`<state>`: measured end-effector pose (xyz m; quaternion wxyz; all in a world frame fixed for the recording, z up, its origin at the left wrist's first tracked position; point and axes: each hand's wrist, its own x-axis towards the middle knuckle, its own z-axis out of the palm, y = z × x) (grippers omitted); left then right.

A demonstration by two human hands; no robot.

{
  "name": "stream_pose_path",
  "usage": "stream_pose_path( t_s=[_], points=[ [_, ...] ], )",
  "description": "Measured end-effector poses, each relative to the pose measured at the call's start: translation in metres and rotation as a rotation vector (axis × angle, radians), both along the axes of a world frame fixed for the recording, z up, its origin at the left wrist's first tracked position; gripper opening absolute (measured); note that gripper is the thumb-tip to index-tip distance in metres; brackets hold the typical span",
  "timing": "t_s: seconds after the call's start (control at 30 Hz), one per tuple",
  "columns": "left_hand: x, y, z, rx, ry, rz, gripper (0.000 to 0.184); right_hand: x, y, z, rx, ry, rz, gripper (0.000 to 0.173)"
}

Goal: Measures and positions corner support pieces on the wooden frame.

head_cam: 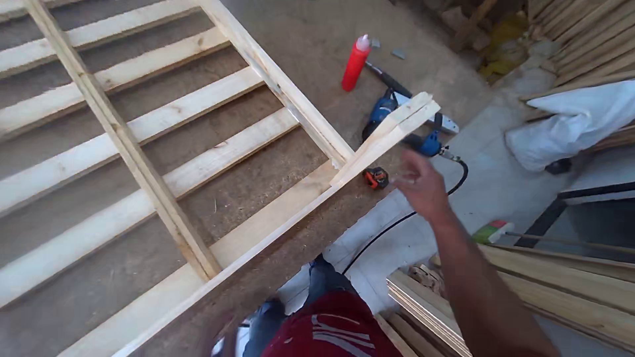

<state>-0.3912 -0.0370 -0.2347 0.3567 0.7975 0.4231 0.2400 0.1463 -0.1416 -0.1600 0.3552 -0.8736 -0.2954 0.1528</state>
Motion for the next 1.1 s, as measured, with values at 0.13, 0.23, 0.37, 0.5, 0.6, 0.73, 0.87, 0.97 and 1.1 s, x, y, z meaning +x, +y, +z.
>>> stream_pose_path(
  t_s=[0.13,0.23,0.37,0.5,0.6,0.73,0.87,0.97,1.1],
  points=[
    [0.212,0.048,0.040,0.212,0.042,-0.334,0.040,0.024,0.027,0.076,0.270,0.060,0.299,0.120],
    [0.315,0.072,0.043,0.014,0.193,-0.394,0.072,0.021,0.047,0.111,0.466,0.048,0.386,0.110],
    [0.381,0.075,0.029,-0.107,0.367,-0.387,0.069,0.009,0.069,0.125,0.371,-0.074,0.364,0.056],
    [0.389,0.073,0.024,-0.086,0.450,-0.320,0.035,0.005,0.073,0.124,0.343,-0.123,0.346,0.032],
    [0.389,0.071,0.021,-0.067,0.453,-0.282,0.032,0.006,0.073,0.123,0.363,-0.107,0.366,0.026],
    [0.391,0.070,0.025,-0.071,0.483,-0.270,0.032,0.009,0.077,0.120,0.414,-0.097,0.398,0.022],
    [0.391,0.073,0.022,-0.070,0.443,-0.239,0.030,0.025,0.072,0.105,0.548,0.089,0.421,0.058],
    [0.391,0.074,0.019,-0.087,0.444,-0.235,0.032,0.059,0.050,0.033,0.479,0.050,0.173,0.070],
    [0.387,0.079,0.021,-0.152,0.422,-0.271,0.034,0.085,0.023,-0.105,-0.290,-0.016,0.306,0.076]
  ],
)
